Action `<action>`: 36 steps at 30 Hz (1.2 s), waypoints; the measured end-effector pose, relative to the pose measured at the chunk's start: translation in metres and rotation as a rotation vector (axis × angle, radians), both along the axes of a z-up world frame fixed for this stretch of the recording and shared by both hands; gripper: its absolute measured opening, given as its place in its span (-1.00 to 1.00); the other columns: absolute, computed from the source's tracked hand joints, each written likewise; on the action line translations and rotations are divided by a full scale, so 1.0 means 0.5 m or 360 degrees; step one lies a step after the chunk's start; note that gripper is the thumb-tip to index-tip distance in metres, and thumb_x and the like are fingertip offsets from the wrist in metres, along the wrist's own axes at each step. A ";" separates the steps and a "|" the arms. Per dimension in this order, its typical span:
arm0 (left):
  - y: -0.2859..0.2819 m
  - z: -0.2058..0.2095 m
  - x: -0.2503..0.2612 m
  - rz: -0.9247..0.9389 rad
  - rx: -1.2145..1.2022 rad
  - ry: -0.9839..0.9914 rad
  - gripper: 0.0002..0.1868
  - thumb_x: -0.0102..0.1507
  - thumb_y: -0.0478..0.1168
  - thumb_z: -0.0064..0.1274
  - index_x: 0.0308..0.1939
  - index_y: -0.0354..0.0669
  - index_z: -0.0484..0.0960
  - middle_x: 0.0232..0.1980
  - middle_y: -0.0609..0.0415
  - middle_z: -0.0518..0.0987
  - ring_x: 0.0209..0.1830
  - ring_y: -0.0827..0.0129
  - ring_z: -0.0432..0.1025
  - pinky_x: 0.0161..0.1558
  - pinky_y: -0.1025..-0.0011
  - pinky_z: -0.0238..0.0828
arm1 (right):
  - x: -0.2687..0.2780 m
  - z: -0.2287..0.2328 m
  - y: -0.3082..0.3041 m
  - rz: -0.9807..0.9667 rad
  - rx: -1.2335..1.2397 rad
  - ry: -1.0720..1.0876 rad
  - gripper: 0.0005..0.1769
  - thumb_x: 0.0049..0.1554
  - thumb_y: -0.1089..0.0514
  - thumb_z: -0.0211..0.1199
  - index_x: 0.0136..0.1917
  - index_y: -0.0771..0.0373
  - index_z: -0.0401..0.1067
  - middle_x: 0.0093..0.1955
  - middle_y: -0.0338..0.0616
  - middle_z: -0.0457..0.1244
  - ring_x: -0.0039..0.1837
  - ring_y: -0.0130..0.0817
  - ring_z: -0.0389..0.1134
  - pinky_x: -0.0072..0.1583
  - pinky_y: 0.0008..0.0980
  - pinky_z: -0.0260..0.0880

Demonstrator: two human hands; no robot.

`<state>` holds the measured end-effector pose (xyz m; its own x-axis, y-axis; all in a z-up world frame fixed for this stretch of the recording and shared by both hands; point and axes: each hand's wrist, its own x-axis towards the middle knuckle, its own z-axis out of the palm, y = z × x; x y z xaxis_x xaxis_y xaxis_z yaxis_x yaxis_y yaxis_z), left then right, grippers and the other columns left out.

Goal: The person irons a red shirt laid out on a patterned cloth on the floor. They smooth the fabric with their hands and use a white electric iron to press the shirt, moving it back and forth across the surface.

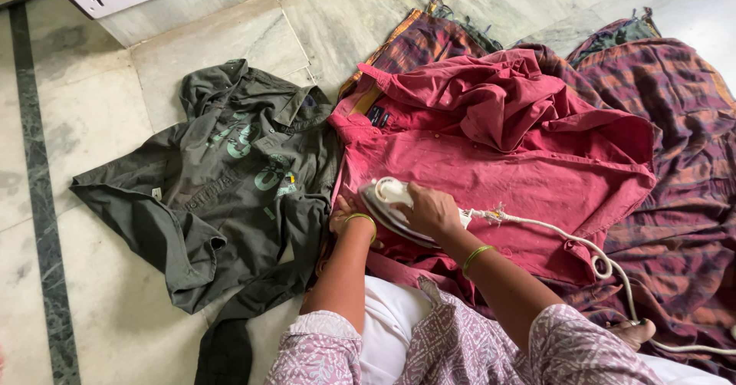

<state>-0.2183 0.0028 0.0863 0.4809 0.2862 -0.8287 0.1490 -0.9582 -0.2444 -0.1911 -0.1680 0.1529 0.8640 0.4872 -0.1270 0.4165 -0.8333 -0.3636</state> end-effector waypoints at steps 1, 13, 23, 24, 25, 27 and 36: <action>-0.003 0.002 0.001 0.0007 -0.0004 -0.0003 0.52 -0.03 0.58 0.24 0.67 0.09 -0.40 0.72 -0.08 -0.47 0.68 -0.26 -0.52 0.18 0.01 0.40 | -0.003 0.003 -0.001 0.0041 -0.0045 0.0010 -0.32 0.14 -0.43 0.18 0.10 0.23 0.36 -0.14 0.13 0.41 -0.07 0.11 0.46 -0.05 0.02 0.43; -0.014 -0.019 0.010 0.0103 0.0137 -0.0126 0.26 0.08 0.53 0.11 0.64 -0.01 -0.03 0.72 -0.23 -0.30 0.54 -0.12 0.06 0.08 0.09 0.46 | 0.030 0.003 0.033 -0.0215 0.0051 0.0072 -0.31 0.12 -0.46 0.15 0.12 0.19 0.39 -0.13 0.09 0.41 -0.03 0.09 0.46 -0.02 0.06 0.42; 0.018 -0.094 0.012 0.0073 -0.0022 -0.0511 0.43 0.10 0.47 0.13 0.63 -0.02 -0.55 0.69 -0.01 -0.63 0.68 -0.02 -0.69 0.55 0.05 -0.42 | 0.022 0.011 0.029 -0.0050 0.0029 0.0005 -0.38 0.16 -0.40 0.13 0.08 0.20 0.36 -0.13 0.11 0.40 -0.05 0.12 0.46 -0.05 0.06 0.42; 0.014 -0.088 0.009 -0.0050 0.0042 -0.0407 0.53 0.05 0.60 0.11 0.64 -0.10 -0.55 0.69 -0.01 -0.62 0.67 -0.01 -0.76 0.61 0.11 -0.60 | 0.023 0.011 0.030 -0.0086 0.0022 0.0024 -0.38 0.16 -0.41 0.13 0.08 0.19 0.37 -0.13 0.11 0.41 -0.04 0.12 0.45 -0.04 0.06 0.42; 0.007 -0.083 0.003 -0.0056 0.0062 -0.0358 0.54 0.05 0.62 0.09 0.64 -0.11 -0.55 0.69 -0.01 -0.62 0.67 -0.02 -0.76 0.61 0.10 -0.64 | 0.025 0.012 0.031 -0.0122 0.0014 0.0042 -0.37 0.15 -0.42 0.13 0.08 0.19 0.37 -0.12 0.11 0.41 -0.03 0.12 0.45 -0.03 0.06 0.42; 0.001 -0.070 0.010 -0.0067 0.0111 -0.0285 0.55 0.04 0.66 0.05 0.63 -0.14 -0.55 0.69 0.00 -0.61 0.68 -0.04 -0.77 0.61 0.07 -0.71 | 0.040 0.017 0.036 -0.0178 0.0029 0.0028 -0.36 0.15 -0.43 0.14 0.07 0.18 0.38 -0.12 0.10 0.41 -0.02 0.12 0.45 -0.02 0.06 0.41; 0.000 -0.107 0.019 0.0280 0.0132 -0.0341 0.70 -0.11 0.65 0.22 0.63 0.02 -0.64 0.70 -0.12 -0.67 0.63 -0.04 -0.75 0.51 -0.03 -0.30 | 0.026 0.011 0.009 -0.0114 0.0056 0.0018 -0.40 0.18 -0.37 0.15 0.05 0.24 0.36 -0.13 0.12 0.40 -0.03 0.14 0.44 -0.03 0.07 0.41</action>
<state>-0.2090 0.0030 0.0326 0.5795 0.4432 -0.6839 0.3680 -0.8911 -0.2657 -0.1779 -0.1637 0.1582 0.8954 0.4287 -0.1207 0.3522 -0.8475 -0.3972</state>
